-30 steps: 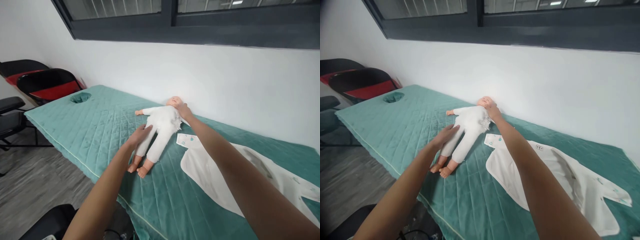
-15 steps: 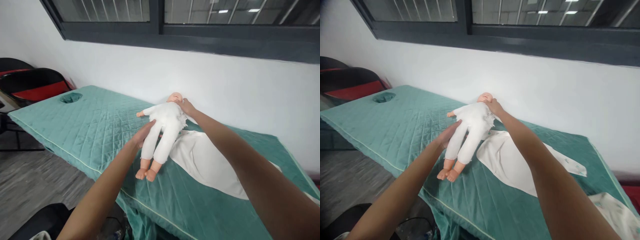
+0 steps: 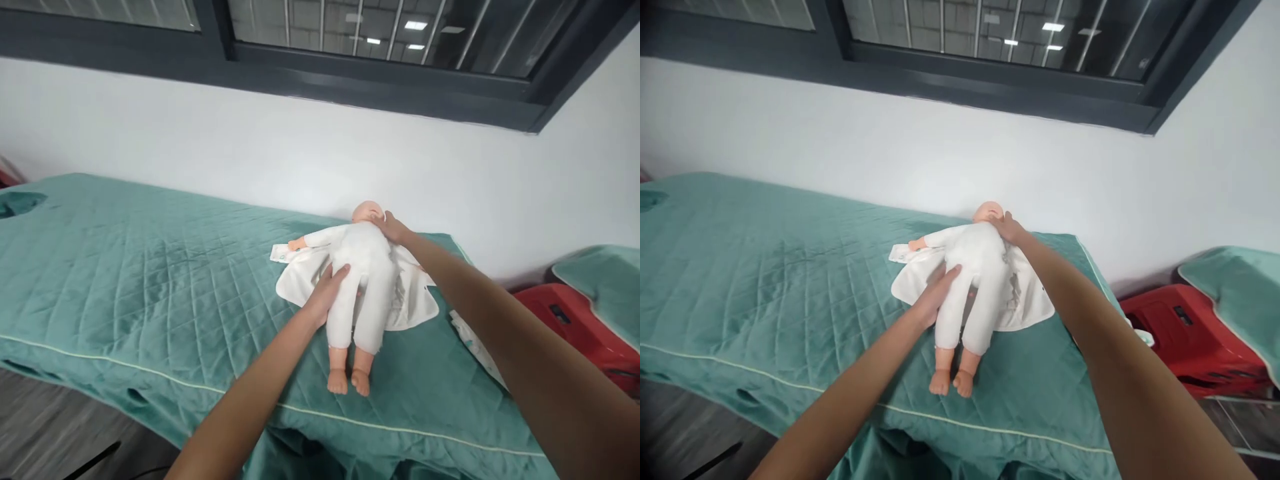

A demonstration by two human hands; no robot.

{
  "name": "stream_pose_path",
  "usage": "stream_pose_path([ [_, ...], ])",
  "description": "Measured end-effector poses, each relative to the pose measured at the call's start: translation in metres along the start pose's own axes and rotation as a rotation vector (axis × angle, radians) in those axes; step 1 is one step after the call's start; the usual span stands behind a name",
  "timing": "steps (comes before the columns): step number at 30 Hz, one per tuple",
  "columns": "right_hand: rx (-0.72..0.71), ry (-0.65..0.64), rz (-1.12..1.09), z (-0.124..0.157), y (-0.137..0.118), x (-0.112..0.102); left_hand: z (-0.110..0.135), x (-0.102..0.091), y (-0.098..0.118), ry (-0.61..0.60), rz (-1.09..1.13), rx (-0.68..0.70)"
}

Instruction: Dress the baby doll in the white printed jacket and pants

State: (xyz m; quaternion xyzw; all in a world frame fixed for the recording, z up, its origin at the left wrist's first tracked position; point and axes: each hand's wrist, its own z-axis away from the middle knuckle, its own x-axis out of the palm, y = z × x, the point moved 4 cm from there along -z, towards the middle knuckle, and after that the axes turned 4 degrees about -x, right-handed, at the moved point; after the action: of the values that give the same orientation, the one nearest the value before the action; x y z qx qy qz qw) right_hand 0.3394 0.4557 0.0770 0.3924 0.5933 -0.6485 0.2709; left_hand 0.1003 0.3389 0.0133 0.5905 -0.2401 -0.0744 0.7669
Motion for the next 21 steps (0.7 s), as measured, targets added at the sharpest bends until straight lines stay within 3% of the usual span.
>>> stream_pose_path([
  [6,0.010,-0.042,0.018,0.003,0.015,0.011,0.000,0.023,-0.017,0.047,0.102,-0.083],
  [10,-0.025,-0.090,0.064,0.003,0.013,0.006,0.002,0.019,-0.022,0.158,0.004,-0.048],
  [14,-0.084,-0.040,0.390,0.009,-0.007,-0.013,-0.004,-0.006,-0.007,0.275,-0.442,0.108],
  [16,-0.208,0.032,0.533,0.016,-0.032,-0.011,-0.014,-0.022,0.005,0.346,-0.715,0.267],
  [18,-0.409,0.064,0.570,0.025,-0.063,0.008,-0.029,-0.035,0.012,0.408,-0.993,0.415],
  [21,-0.648,0.014,0.617,0.032,-0.100,0.056,-0.054,-0.050,0.006,0.486,-1.314,0.422],
])
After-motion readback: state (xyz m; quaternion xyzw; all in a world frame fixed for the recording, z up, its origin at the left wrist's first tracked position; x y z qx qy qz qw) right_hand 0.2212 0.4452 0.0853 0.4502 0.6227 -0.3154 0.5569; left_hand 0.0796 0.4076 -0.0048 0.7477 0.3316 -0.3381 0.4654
